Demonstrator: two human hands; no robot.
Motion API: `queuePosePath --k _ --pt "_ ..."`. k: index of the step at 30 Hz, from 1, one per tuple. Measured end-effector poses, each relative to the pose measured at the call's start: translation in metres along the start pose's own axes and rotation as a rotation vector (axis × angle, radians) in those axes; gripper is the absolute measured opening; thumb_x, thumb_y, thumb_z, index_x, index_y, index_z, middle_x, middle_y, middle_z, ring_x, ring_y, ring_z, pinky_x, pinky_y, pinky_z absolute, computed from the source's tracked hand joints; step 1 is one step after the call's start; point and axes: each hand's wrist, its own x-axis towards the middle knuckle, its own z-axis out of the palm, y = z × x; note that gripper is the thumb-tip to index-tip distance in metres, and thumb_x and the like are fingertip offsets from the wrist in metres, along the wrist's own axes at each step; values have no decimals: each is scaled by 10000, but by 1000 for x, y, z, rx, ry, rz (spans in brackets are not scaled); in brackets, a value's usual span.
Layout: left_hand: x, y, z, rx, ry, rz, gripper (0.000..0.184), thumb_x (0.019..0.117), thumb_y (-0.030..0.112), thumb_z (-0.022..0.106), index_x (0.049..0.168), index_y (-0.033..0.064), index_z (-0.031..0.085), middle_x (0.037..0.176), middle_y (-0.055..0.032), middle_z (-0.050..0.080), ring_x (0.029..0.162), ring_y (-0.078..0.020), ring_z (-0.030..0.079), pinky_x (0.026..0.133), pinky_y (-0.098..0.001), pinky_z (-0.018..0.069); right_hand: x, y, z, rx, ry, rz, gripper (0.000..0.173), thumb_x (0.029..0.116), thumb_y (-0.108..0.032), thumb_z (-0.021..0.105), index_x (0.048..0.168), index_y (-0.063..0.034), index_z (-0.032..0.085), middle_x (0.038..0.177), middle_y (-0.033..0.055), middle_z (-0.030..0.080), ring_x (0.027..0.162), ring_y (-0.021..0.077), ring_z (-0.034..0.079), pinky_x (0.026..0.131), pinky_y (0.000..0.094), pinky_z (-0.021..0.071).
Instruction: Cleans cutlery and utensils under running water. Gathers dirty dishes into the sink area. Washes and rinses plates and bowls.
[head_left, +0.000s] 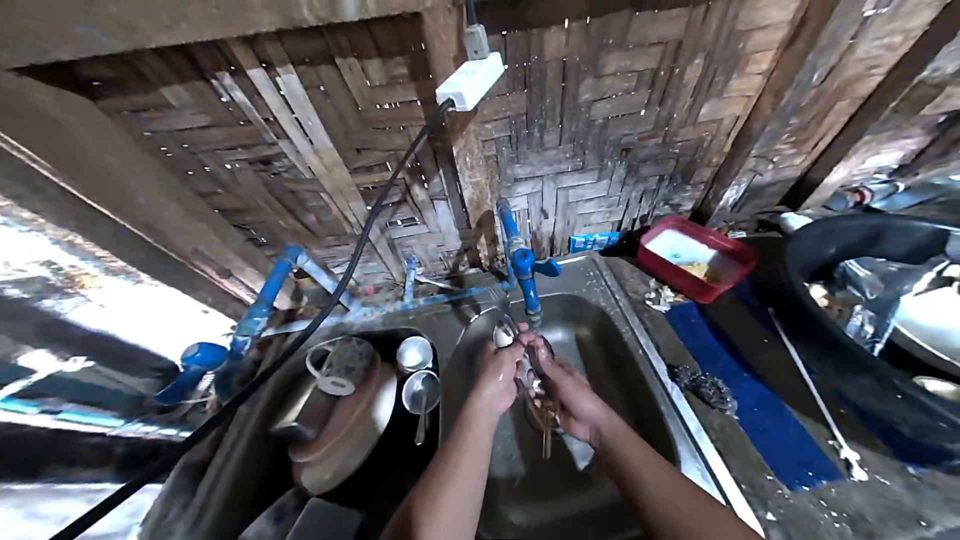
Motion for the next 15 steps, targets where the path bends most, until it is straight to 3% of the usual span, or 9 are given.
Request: queuePosePath --k 2,3,6,9,10,11,12,13,15 --pt "5 -6 10 61 -40 -39 252 1036 98 567 1272 40 632 1102 -121 745 719 -146 651 551 -258 458 -7 -1 -14 -5 58 -48 449 1049 -249 601 1427 -88 420 876 109 649 613 157 616 531 274 534" --pt "5 -10 15 91 -38 -74 252 1057 186 574 1261 51 637 1074 -101 745 728 -128 649 563 -246 458 -10 0 -22 -37 94 -72 418 1041 -214 612 1397 -77 441 808 96 626 576 150 591 509 271 514" --pt "2 -22 28 145 -18 -158 363 1087 321 512 1332 54 530 1032 -117 693 673 -130 610 537 -245 449 -25 3 -45 -123 145 -110 308 1063 -205 566 1322 -51 500 702 67 576 518 137 554 475 270 495" --pt "0 -37 31 261 -62 -165 455 1123 318 399 1506 81 336 1274 -175 627 885 -235 707 662 -326 566 -42 13 -63 -100 206 -101 268 1082 -212 523 1295 -56 477 697 77 573 518 155 570 472 286 506" --pt "0 -44 31 287 -67 -145 454 1129 272 378 1527 70 290 1251 -186 631 898 -260 723 699 -361 605 -47 16 -67 -71 233 -98 264 1087 -210 511 1299 -59 467 700 82 575 523 161 575 474 292 512" --pt "1 -50 30 311 -62 -105 420 1125 203 377 1505 40 301 1144 -186 668 828 -260 734 679 -370 625 -50 20 -72 -37 266 -98 261 1092 -202 498 1306 -58 457 702 91 580 523 170 582 473 299 518" --pt "4 -55 28 359 -49 -56 356 1118 172 390 1439 20 383 1015 -156 703 714 -223 713 603 -339 604 -52 23 -76 -10 299 -91 260 1097 -201 485 1311 -60 445 700 99 585 520 178 588 469 302 522" --pt "7 -60 26 411 -39 -16 312 1113 173 409 1376 16 464 893 -110 699 596 -167 638 514 -292 531 -54 25 -80 13 334 -71 251 1101 -204 475 1304 -60 442 696 106 587 515 184 591 463 302 520" --pt "11 -64 22 453 -38 9 301 1114 247 434 1242 13 572 712 -44 608 504 -121 512 455 -266 427 -55 30 -86 17 397 12 235 1108 -222 460 1278 -62 439 697 112 594 509 188 593 449 299 512"
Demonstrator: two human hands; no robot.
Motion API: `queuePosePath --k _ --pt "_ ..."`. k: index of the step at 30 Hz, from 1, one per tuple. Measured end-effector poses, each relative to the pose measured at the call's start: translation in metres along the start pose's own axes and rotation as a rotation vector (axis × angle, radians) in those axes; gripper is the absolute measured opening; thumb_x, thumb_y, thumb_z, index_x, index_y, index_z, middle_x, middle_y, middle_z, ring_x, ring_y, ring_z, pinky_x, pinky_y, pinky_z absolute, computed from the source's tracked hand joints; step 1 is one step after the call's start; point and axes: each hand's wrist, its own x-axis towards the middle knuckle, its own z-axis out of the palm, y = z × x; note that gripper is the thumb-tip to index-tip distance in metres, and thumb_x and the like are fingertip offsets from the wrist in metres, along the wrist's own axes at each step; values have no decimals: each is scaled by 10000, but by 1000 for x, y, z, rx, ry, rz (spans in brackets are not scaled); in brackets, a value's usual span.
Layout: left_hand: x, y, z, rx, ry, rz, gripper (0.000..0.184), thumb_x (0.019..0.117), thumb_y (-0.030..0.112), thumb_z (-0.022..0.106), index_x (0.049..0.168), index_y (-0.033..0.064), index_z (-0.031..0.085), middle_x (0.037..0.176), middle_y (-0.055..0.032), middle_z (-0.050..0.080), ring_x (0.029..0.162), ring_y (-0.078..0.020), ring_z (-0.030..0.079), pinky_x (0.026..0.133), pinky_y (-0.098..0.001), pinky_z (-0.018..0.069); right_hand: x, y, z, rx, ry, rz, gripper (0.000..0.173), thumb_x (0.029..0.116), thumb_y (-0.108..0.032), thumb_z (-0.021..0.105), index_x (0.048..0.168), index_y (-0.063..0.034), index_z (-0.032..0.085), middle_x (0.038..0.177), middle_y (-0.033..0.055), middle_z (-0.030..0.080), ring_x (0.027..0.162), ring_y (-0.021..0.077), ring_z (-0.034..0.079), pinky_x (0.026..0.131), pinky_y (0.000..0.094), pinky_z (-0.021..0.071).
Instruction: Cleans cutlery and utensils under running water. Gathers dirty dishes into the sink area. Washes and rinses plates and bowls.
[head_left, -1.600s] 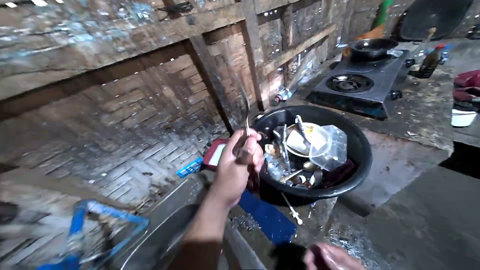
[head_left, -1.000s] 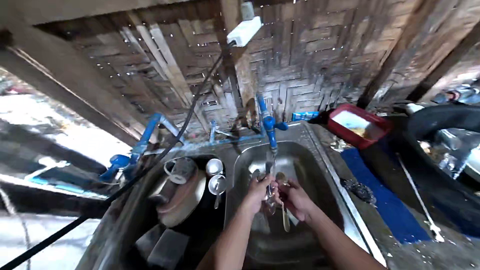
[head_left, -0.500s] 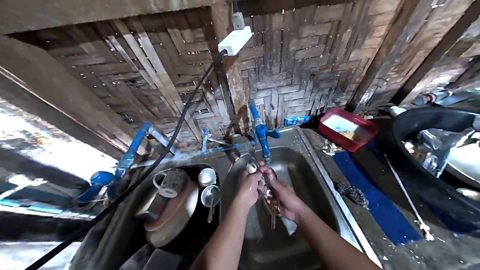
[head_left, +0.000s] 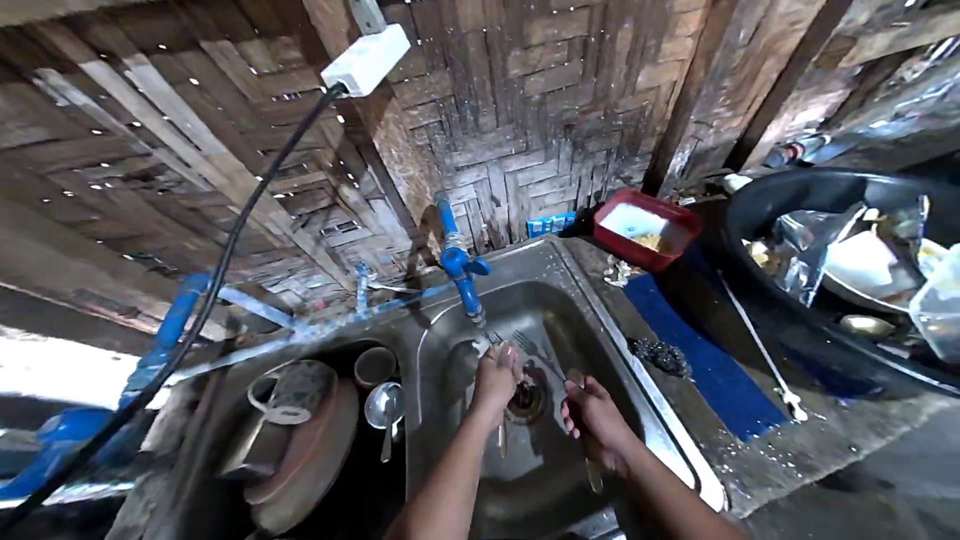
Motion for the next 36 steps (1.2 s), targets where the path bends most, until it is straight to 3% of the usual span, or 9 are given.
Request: queuePosePath --k 4,8,11,14,16,20,25,29,36 --pt "-4 12 0 -58 50 -115 511 1081 499 433 887 48 574 560 -4 437 414 -109 388 396 -263 364 11 12 -6 -158 71 206 276 1101 -245 454 1335 -99 444 726 84 604 511 163 589 449 286 506" --pt "-5 18 0 -8 137 -156 604 1018 621 486 1007 29 608 667 -43 502 500 -135 457 463 -298 415 34 28 -11 -321 114 298 317 1095 -252 428 1346 -64 473 795 76 643 572 150 616 512 299 534" --pt "-5 19 -2 114 147 -128 658 991 618 550 1122 -22 630 885 -137 638 722 -208 617 663 -381 536 45 28 -11 -488 153 309 362 1076 -259 472 1361 -39 517 895 91 682 676 166 649 620 340 558" --pt "-5 14 -4 253 136 -51 620 1002 612 528 889 20 670 719 -75 600 645 -194 580 647 -400 511 51 27 -16 -589 171 266 338 1055 -263 542 1302 -35 584 927 95 678 716 176 649 656 357 557" --pt "-6 11 -8 299 112 -30 582 1014 584 531 871 47 704 707 -52 616 648 -178 595 660 -392 523 58 33 -21 -603 198 233 357 1029 -260 601 1304 -34 584 927 108 667 703 184 639 631 366 551" --pt "-2 6 -20 440 57 -32 482 1042 485 540 945 38 692 823 -76 661 749 -193 640 742 -417 541 62 31 -22 -651 231 209 399 996 -197 638 1348 -17 582 1170 213 657 960 311 675 836 503 568" --pt "-6 9 -30 373 -56 -19 272 1056 246 562 1133 2 656 768 -64 674 629 -151 634 635 -326 551 65 34 -22 -567 293 147 443 920 -141 700 1333 -28 585 1116 204 678 899 301 699 776 487 596" --pt "-10 13 -29 297 -132 -14 320 1074 148 495 1381 73 543 931 -69 752 640 -157 676 628 -319 574 70 35 -23 -425 278 85 450 866 -53 712 1297 -14 585 1030 185 681 818 275 692 709 449 599" --pt "-5 -26 -46 303 -71 -138 422 1034 200 589 1427 96 475 1016 -112 717 703 -184 670 609 -339 556 63 35 -15 -200 79 -2 447 922 -33 709 1314 41 508 940 178 716 777 257 722 724 400 629"
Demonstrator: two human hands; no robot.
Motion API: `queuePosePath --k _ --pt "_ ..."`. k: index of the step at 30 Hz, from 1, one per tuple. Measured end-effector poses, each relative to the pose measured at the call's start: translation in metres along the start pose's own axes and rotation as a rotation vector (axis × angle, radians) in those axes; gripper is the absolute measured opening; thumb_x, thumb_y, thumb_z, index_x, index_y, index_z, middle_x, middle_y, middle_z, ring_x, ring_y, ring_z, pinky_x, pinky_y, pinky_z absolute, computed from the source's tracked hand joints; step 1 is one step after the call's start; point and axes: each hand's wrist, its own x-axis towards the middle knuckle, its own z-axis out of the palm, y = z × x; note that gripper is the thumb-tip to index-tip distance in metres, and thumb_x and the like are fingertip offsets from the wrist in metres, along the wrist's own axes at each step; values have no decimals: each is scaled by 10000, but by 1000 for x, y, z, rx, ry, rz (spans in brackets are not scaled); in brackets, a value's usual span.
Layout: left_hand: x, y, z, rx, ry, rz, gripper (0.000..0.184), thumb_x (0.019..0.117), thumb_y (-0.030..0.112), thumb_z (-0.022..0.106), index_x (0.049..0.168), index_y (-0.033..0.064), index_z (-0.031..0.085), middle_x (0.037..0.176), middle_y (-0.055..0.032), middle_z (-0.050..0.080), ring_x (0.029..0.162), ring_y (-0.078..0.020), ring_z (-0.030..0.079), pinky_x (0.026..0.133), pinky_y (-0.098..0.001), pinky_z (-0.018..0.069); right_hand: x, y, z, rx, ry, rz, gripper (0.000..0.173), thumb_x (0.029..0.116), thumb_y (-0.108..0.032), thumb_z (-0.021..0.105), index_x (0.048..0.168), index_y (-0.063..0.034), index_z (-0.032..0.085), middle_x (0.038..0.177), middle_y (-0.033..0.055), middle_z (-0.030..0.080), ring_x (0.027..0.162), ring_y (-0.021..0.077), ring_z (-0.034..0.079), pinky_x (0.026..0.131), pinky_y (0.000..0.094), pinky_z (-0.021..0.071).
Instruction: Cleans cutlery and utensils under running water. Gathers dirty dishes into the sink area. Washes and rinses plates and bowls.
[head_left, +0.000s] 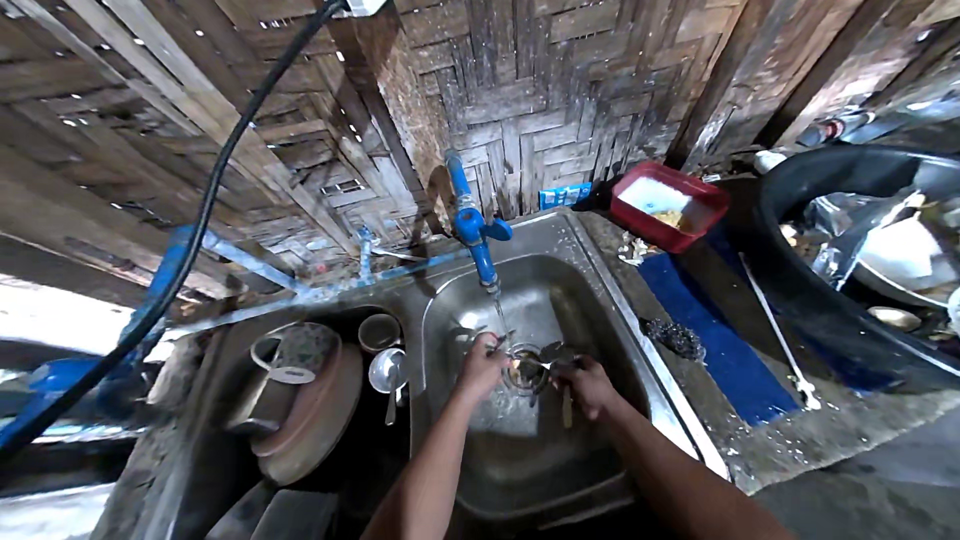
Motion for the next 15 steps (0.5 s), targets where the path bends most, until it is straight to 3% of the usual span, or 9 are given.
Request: queuePosePath --k 4,6,7,8,9,10,12,14,15 --pt "5 -59 0 42 145 -178 526 991 144 585 1491 68 438 1163 -195 665 915 -290 682 799 -464 579 -8 -1 5 105 14 18 461 910 11 691 1313 36 468 905 194 697 748 274 715 694 403 627" --pt "2 -79 4 105 134 -275 604 983 175 605 1530 89 366 1155 -209 671 920 -313 683 780 -479 568 -7 -1 11 127 32 14 474 898 27 692 1310 31 458 883 192 692 724 266 705 668 394 617" --pt "-2 -84 6 165 139 -294 691 983 217 625 1571 92 285 1214 -213 650 992 -321 682 826 -487 574 -7 -2 14 128 37 11 489 893 32 696 1316 26 451 877 193 690 718 265 705 664 392 616" --pt "-7 -81 9 257 175 -274 810 970 270 655 1612 81 198 1379 -226 579 1179 -345 637 971 -512 547 -7 -3 19 114 39 4 503 892 35 699 1323 18 441 883 193 689 717 265 704 662 392 616" --pt "-14 -74 13 362 247 -201 886 965 314 665 1634 63 141 1518 -235 460 1331 -361 542 1087 -511 481 -6 -6 23 76 40 -10 508 887 34 704 1323 7 445 900 190 693 721 262 705 661 393 614" --pt "-22 -65 19 485 365 -71 878 955 332 673 1630 54 184 1565 -245 392 1378 -379 496 1116 -508 457 -6 -8 27 24 36 -27 515 882 27 713 1328 -5 458 932 187 698 736 262 707 670 401 614" --pt "-30 -46 25 709 567 341 726 901 301 695 1543 83 435 1544 -239 438 1387 -403 479 1121 -535 436 -6 -12 37 -80 -2 -62 520 874 8 728 1325 -24 473 962 175 712 759 257 716 688 408 617" --pt "-27 -25 24 907 447 600 559 972 329 609 1499 161 528 1519 -184 504 1443 -382 432 1206 -557 325 -7 -16 47 -121 -89 -96 493 895 4 708 1327 -26 472 963 166 726 771 248 732 711 397 630" --pt "-24 -14 23 1002 275 569 519 1025 367 536 1512 187 516 1521 -148 517 1460 -346 420 1241 -545 257 -10 -18 53 -128 -137 -114 465 911 1 684 1329 -30 481 985 156 723 790 236 729 726 387 627"
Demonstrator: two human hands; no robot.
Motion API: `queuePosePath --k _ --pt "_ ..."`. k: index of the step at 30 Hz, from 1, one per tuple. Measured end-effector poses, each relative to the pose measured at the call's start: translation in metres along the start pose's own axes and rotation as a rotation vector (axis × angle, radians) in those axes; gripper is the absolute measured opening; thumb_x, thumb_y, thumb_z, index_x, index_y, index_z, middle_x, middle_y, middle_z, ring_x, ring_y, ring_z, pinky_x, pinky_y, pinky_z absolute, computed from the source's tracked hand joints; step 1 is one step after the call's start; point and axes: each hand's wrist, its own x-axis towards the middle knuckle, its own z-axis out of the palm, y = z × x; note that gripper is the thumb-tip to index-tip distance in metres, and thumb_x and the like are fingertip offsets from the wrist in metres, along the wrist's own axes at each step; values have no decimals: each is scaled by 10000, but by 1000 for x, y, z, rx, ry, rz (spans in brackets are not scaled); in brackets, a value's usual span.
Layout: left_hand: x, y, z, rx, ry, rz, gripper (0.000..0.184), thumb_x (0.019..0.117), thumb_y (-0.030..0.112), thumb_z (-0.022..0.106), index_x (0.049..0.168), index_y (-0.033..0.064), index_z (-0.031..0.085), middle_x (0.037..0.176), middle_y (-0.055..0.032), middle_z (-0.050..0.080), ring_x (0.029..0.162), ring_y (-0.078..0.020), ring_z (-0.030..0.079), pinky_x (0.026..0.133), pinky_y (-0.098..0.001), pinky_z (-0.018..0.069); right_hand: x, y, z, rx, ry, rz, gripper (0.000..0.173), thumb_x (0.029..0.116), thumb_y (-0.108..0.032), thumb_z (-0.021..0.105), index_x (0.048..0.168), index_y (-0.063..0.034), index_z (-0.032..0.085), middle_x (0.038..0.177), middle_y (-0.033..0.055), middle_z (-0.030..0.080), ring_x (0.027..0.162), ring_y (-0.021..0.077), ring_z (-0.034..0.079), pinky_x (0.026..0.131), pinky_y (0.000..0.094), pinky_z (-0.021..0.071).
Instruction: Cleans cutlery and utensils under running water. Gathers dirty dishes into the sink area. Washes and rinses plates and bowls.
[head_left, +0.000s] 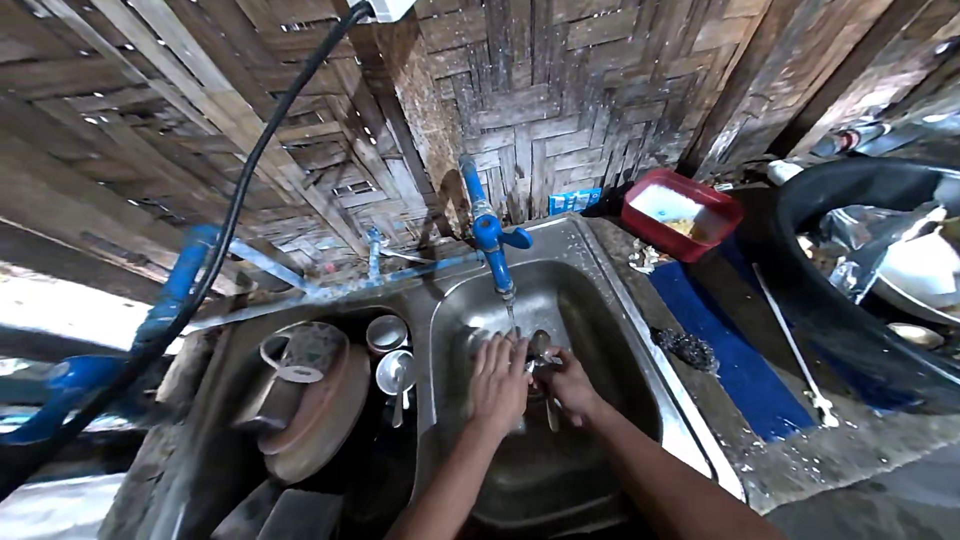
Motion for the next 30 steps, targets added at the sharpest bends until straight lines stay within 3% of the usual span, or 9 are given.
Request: queuePosePath --k 1,3,9,14,17,22,24,27,30 --pt "10 1 -6 -3 -211 3 490 1066 384 462 1513 185 504 1498 -121 543 1439 -311 452 1242 -528 249 -1 -4 6 3 -38 -22 433 926 3 657 1325 -31 493 1019 150 717 822 229 725 748 386 625" --pt "28 -7 -13 -188 -453 -77 437 1089 336 444 1477 157 536 1363 -142 643 1287 -320 600 1123 -540 435 -4 -11 14 21 -82 -51 400 946 20 612 1328 -22 504 1039 146 702 845 224 718 760 387 624" --pt "45 -29 -40 -356 -442 -200 369 1071 340 487 1218 54 667 1166 -171 689 1120 -317 658 1012 -539 498 0 -2 -17 -41 -46 13 489 944 -30 661 1386 -36 454 1040 167 722 827 252 733 741 410 627" --pt "51 -7 -42 -363 -388 -338 723 942 774 432 977 119 735 938 -88 720 931 -267 697 861 -553 542 22 42 -50 -617 16 196 577 960 -336 671 1434 -53 503 1296 208 645 1152 337 661 990 536 540" --pt "57 -4 -28 -410 -352 -434 797 873 864 421 953 141 746 898 -59 737 888 -248 718 834 -550 564 17 38 -49 -885 -64 231 609 926 -377 693 1438 -90 534 1355 209 627 1241 385 617 1051 605 485" --pt "48 -17 -26 -529 -338 -357 443 1048 461 528 1049 60 718 1019 -96 729 945 -234 696 898 -481 544 7 24 -37 -1090 20 236 564 957 -453 606 1424 -139 560 1373 191 625 1278 405 595 1020 636 494" --pt "36 -33 -17 -663 -318 -387 292 1063 264 531 1156 39 691 1052 -101 718 855 -195 692 817 -407 582 -4 -4 -17 -1061 69 77 519 942 -415 621 1408 -188 592 1402 152 607 1314 377 558 1039 618 480" --pt "18 -46 -16 -778 -389 -498 258 1044 141 527 1246 9 621 961 -99 697 775 -184 659 736 -377 560 -13 -55 29 -734 -36 -299 296 1015 -277 573 1218 -90 678 1124 114 714 1047 249 691 953 467 553" --pt "15 -32 -17 -831 -282 -569 244 947 53 619 1186 10 638 836 -88 670 667 -168 627 634 -353 547 -12 -98 67 -505 -126 -400 334 1032 -357 571 1062 -45 686 914 96 717 845 203 707 832 428 585"
